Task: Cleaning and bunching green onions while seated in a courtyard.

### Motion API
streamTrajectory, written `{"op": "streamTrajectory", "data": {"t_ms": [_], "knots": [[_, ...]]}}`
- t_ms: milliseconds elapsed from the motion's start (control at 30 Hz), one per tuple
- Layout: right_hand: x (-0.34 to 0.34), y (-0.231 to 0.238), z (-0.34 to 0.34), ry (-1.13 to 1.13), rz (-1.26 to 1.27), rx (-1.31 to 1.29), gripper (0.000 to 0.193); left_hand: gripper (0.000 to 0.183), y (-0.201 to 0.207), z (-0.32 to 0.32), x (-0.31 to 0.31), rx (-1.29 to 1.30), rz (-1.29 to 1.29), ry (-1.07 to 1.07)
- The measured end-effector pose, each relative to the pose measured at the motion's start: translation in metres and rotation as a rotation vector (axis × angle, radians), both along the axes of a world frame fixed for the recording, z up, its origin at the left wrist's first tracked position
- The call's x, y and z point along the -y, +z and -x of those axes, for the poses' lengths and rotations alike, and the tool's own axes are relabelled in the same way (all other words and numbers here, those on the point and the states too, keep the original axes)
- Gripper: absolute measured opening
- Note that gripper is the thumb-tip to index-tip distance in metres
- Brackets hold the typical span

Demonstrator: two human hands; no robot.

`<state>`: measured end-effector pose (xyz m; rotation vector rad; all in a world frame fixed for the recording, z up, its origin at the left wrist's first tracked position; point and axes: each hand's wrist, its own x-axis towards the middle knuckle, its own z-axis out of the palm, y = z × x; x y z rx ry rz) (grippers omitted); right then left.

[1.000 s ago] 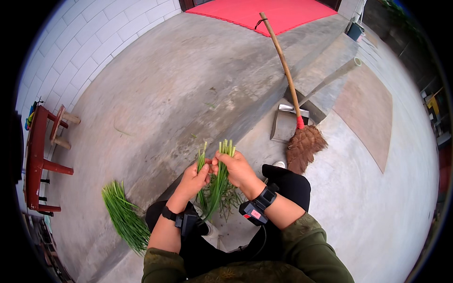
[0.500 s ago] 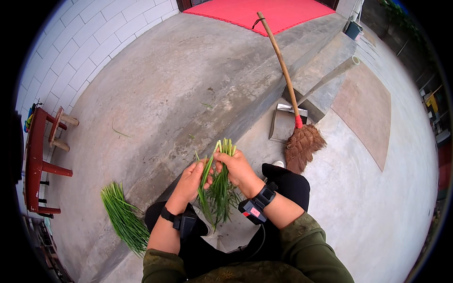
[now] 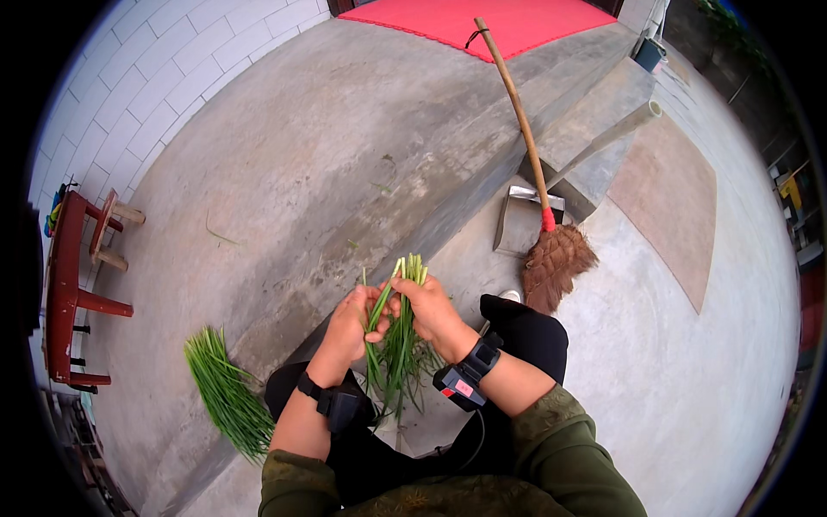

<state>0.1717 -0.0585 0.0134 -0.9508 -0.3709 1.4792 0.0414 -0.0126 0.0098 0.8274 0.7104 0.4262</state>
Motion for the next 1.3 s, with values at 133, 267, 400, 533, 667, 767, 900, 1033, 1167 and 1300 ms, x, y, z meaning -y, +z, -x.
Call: {"op": "streamTrajectory", "data": {"t_ms": [133,267,400,533,667,767,900,1033,1167,1300], "knots": [[-0.001,-0.004,-0.002,-0.054,0.027,-0.014,0.009,0.044,0.001,0.004,-0.008,0.083,0.139,0.2],[-0.002,-0.005,0.0,-0.173,0.013,-0.051,0.007,0.048,0.0,0.005,-0.014,0.123,0.118,0.298],[-0.004,-0.002,-0.003,-0.215,0.0,-0.053,0.007,0.05,-0.003,0.005,-0.016,0.047,0.053,0.304],[-0.006,0.002,-0.028,-0.294,-0.071,-0.038,0.007,0.049,0.0,0.014,-0.025,0.099,0.088,0.318],[-0.001,0.012,-0.06,-0.435,-0.179,-0.018,0.005,0.047,0.004,0.025,-0.032,0.104,0.101,0.392],[0.007,0.02,-0.083,-0.505,-0.23,0.012,0.006,0.047,0.005,0.033,-0.034,0.137,0.031,0.441],[0.013,0.032,-0.097,-0.632,-0.284,0.111,0.007,0.044,0.0,0.034,-0.032,0.114,-0.048,0.463],[0.014,0.029,-0.095,-0.513,-0.29,0.13,0.004,0.042,-0.004,0.022,-0.024,-0.056,-0.171,0.375],[0.009,0.019,-0.066,-0.347,-0.236,0.183,0.006,0.041,-0.007,0.028,-0.026,-0.015,-0.058,0.209],[0.009,0.016,-0.045,-0.219,-0.236,0.198,0.006,0.04,-0.009,0.007,-0.014,-0.076,-0.221,0.355]]}}
